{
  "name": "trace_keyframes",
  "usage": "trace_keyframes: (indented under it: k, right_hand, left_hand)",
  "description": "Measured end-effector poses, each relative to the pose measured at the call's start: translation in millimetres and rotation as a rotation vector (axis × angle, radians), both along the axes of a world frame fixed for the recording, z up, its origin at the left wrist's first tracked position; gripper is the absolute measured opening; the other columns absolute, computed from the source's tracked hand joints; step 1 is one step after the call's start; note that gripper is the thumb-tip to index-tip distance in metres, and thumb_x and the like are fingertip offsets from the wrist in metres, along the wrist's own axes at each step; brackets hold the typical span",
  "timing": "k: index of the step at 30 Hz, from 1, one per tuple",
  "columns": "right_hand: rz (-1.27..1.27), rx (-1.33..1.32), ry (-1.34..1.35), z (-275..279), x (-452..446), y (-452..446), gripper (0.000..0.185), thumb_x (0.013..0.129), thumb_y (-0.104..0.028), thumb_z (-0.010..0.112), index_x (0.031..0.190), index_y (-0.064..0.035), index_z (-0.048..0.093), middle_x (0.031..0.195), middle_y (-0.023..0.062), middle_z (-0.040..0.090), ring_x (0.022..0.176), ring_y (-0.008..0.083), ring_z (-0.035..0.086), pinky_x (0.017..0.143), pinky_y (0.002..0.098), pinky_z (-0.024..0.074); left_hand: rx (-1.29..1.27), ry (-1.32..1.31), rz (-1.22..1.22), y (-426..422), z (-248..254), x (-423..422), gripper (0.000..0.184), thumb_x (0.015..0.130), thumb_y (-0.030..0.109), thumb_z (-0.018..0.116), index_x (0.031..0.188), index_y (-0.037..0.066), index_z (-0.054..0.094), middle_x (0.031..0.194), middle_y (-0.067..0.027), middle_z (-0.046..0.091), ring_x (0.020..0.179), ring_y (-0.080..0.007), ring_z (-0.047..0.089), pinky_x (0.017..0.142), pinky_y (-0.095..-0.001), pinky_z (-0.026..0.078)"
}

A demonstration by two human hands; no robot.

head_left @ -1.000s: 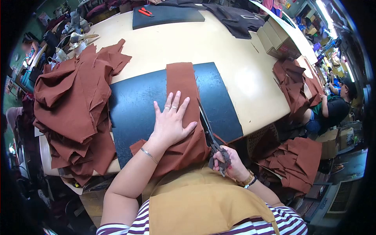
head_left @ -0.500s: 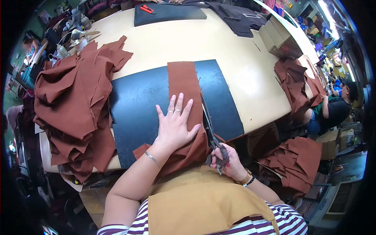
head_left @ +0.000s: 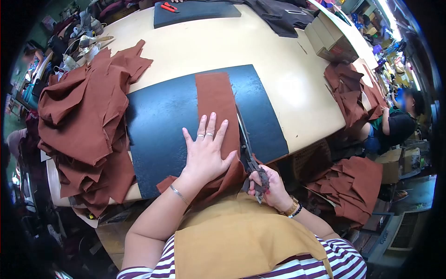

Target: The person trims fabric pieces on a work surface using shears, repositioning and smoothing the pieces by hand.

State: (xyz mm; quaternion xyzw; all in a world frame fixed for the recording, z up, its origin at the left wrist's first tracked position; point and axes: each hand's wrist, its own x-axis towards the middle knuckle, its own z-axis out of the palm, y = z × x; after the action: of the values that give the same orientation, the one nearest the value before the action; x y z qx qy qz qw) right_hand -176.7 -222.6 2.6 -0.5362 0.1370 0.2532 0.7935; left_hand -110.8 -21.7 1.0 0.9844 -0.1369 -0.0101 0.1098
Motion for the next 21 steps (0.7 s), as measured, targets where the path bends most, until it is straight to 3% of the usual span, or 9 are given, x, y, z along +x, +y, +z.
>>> trace_keyframes:
  k: [5,6,7,9,12,15,21]
  right_hand:
    - [0.028,-0.001,-0.014,-4.4,-2.2,-3.7,0.016,0.091,-0.021,0.065,0.091,-0.0081,0.056,0.066,0.0004,0.06,0.054,0.0078,0.058,0.049,0.0205,0.0455]
    - [0.035,-0.004,-0.012,-4.9,-2.4,-4.3,0.016,0.091,-0.021,0.065,0.091,-0.0084,0.056,0.066,0.0004,0.06,0.053,0.0079,0.058,0.048,0.0201,0.0447]
    - [0.042,-0.009,-0.012,-5.2,-2.8,-4.9,0.016,0.091,-0.021,0.065,0.091,-0.0087,0.056,0.066,0.0004,0.061,0.052,0.0081,0.058,0.048,0.0198,0.044]
    - [0.054,-0.005,-0.001,-5.7,-3.0,-6.6,0.016,0.091,-0.022,0.065,0.091,-0.0085,0.056,0.066,0.0009,0.06,0.053,0.0085,0.058,0.048,0.0202,0.0439]
    - [0.055,0.011,0.006,-2.1,-1.1,-7.2,0.017,0.092,-0.023,0.064,0.09,-0.008,0.055,0.067,0.0018,0.06,0.055,0.0089,0.058,0.049,0.021,0.044]
    - [0.037,0.026,0.011,-0.1,0.9,-6.1,0.018,0.092,-0.023,0.064,0.09,-0.0075,0.055,0.068,0.0025,0.06,0.056,0.0093,0.058,0.05,0.0217,0.0446]
    - [0.036,-0.034,-0.021,-2.1,-0.2,-4.3,0.019,0.091,-0.024,0.064,0.09,-0.0074,0.055,0.068,0.0022,0.06,0.055,0.0081,0.058,0.051,0.0206,0.0452]
  left_hand:
    - [-0.009,-0.049,-0.024,4.7,9.5,8.5,0.058,0.092,0.047,0.047,0.14,0.015,0.043,0.149,-0.0173,0.031,0.138,-0.034,0.029,0.102,-0.0726,0.015]
    - [-0.029,-0.05,-0.027,7.0,17.9,15.2,0.05,0.094,0.045,0.045,0.133,0.014,0.051,0.143,-0.0159,0.04,0.132,-0.0325,0.038,0.103,-0.0714,0.017]
    - [-0.043,0.03,-0.017,7.5,27.7,25.4,0.048,0.094,0.045,0.045,0.129,0.013,0.054,0.142,-0.0137,0.042,0.131,-0.0302,0.039,0.103,-0.0698,0.018]
    - [-0.047,0.066,-0.023,10.1,23.4,42.6,0.056,0.092,0.049,0.047,0.136,0.015,0.048,0.147,-0.0149,0.036,0.137,-0.0324,0.031,0.104,-0.0695,0.017]
    - [-0.039,-0.193,-0.057,10.4,-10.0,42.4,0.067,0.089,0.054,0.049,0.143,0.017,0.038,0.152,-0.0158,0.026,0.141,-0.0349,0.021,0.104,-0.0707,0.015]
    - [0.013,-0.101,-0.059,7.8,-12.0,30.9,0.074,0.088,0.057,0.049,0.148,0.019,0.03,0.155,-0.0163,0.019,0.143,-0.0366,0.015,0.103,-0.0718,0.014]
    - [0.0,-0.09,-0.064,6.1,-7.2,20.1,0.072,0.088,0.056,0.05,0.147,0.019,0.031,0.155,-0.0169,0.02,0.143,-0.0364,0.015,0.102,-0.0725,0.015]
